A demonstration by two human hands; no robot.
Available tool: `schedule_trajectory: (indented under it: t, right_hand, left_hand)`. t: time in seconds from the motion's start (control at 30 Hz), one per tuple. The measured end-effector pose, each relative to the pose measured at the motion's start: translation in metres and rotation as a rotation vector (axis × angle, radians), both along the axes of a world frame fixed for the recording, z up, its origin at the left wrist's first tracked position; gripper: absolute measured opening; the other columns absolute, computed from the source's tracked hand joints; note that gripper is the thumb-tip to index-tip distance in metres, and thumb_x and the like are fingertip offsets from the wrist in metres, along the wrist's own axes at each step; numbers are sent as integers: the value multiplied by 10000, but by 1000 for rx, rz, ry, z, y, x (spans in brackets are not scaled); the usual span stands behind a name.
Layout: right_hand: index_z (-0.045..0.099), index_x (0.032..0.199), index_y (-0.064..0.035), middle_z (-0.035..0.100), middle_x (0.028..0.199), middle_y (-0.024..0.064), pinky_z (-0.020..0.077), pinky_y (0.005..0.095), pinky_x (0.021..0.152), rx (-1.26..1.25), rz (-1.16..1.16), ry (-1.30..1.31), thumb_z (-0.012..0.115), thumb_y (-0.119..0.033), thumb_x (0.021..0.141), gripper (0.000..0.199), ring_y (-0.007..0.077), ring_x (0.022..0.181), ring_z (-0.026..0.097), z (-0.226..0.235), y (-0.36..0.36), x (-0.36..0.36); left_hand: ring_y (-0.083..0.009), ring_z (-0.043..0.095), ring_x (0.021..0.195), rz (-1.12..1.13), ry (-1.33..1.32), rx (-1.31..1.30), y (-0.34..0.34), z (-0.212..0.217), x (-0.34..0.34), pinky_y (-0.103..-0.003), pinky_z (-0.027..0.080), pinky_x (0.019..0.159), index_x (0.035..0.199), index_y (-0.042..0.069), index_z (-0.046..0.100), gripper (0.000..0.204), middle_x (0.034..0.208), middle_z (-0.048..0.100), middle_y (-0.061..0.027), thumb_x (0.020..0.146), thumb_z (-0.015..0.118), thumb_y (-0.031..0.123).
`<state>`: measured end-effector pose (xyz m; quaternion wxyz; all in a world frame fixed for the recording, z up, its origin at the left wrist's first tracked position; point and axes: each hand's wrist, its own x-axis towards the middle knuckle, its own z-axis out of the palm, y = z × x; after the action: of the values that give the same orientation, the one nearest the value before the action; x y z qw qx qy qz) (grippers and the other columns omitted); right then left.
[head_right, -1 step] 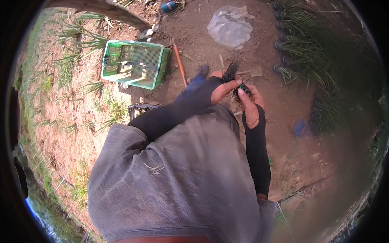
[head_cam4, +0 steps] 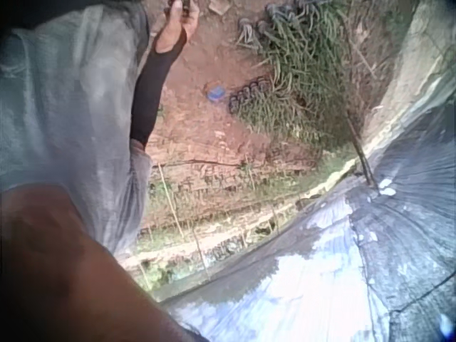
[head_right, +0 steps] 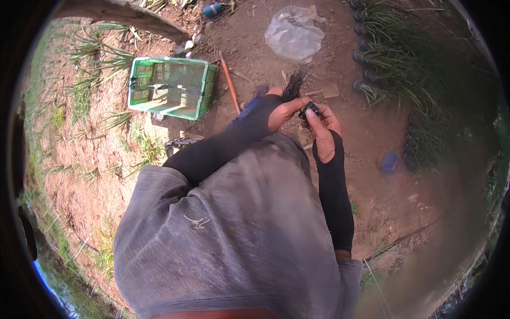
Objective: The person assembles an irrigation system by connecting black tubing to a white stake with a green connector. They walk between rows of potted plants, pick up tubing and stakes, and secure the connections in the ground.
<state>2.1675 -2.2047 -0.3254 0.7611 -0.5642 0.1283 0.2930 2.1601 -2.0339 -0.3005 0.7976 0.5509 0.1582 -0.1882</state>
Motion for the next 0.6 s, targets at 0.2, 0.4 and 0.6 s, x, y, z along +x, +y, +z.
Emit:
schedule_trajectory:
  t: [0.2, 0.4, 0.6]
  right_hand:
    - [582, 1039, -16, 620, 879, 23, 460, 207, 668, -146, 11, -53, 654, -112, 832, 240, 75, 738, 560, 30, 58, 43]
    - [592, 1025, -11, 630, 890, 20, 442, 213, 726, -75, 42, -58, 645, -144, 839, 235, 82, 778, 561, 31, 74, 67]
    - [601, 954, -30, 628, 865, -2, 437, 207, 696, -97, 81, -185, 650, -116, 835, 155, 65, 757, 563, 48, 86, 85]
  left_hand:
    - [-43, 390, 527, 8, -14, -51, 49, -3, 45, -229, 278, 464, 828, 39, 602, 200, 593, 446, 48, 868, 609, 234]
    - [-28, 354, 496, -67, -46, -17, 77, -3, 74, -224, 239, 442, 838, 45, 588, 178, 581, 430, 58, 864, 623, 218]
    - [-22, 353, 496, -22, -129, -18, 87, 5, 85, -218, 234, 441, 834, 37, 580, 183, 586, 435, 60, 866, 622, 212]
